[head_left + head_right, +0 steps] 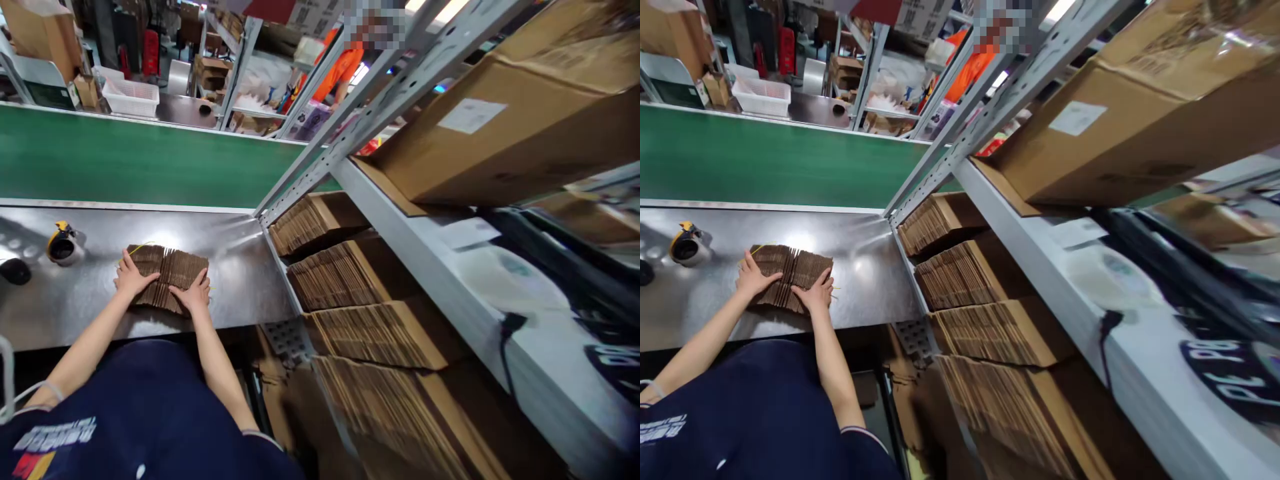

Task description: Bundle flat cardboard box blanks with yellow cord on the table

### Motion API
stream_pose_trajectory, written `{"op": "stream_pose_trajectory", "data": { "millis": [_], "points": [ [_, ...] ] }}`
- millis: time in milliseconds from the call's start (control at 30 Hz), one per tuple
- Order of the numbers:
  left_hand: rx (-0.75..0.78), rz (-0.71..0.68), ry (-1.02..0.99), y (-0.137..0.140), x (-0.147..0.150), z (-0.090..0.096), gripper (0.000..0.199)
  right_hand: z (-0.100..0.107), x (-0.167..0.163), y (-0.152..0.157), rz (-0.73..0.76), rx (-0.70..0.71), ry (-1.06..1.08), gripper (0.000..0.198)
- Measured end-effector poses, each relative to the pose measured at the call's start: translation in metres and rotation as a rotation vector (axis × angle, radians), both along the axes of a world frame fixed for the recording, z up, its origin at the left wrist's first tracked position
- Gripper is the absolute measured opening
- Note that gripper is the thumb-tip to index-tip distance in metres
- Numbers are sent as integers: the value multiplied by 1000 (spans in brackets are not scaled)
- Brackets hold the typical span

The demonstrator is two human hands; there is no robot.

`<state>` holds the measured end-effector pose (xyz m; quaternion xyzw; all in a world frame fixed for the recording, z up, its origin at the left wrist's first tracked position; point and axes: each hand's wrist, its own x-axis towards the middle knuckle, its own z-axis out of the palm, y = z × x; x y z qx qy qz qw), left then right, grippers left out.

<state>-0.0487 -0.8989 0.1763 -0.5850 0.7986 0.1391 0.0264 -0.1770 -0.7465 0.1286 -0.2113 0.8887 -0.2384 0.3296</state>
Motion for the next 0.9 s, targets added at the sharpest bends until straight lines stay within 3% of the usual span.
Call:
{"op": "stream_pose_trajectory", "data": {
  "millis": [233,500,700,900],
  "points": [
    [-39,-11,-47,10,-9,-7,148,4,7,-23,54,72,21,148],
    [20,32,-61,-17,5,4,145,-1,-22,-7,103,95,19,149],
    [-36,30,-84,7,-18,-9,148,22,-9,-33,106,152,-15,140],
    [8,-33,-144,14,-31,-11,145,22,1,-44,118,123,26,133]
  ]
}}
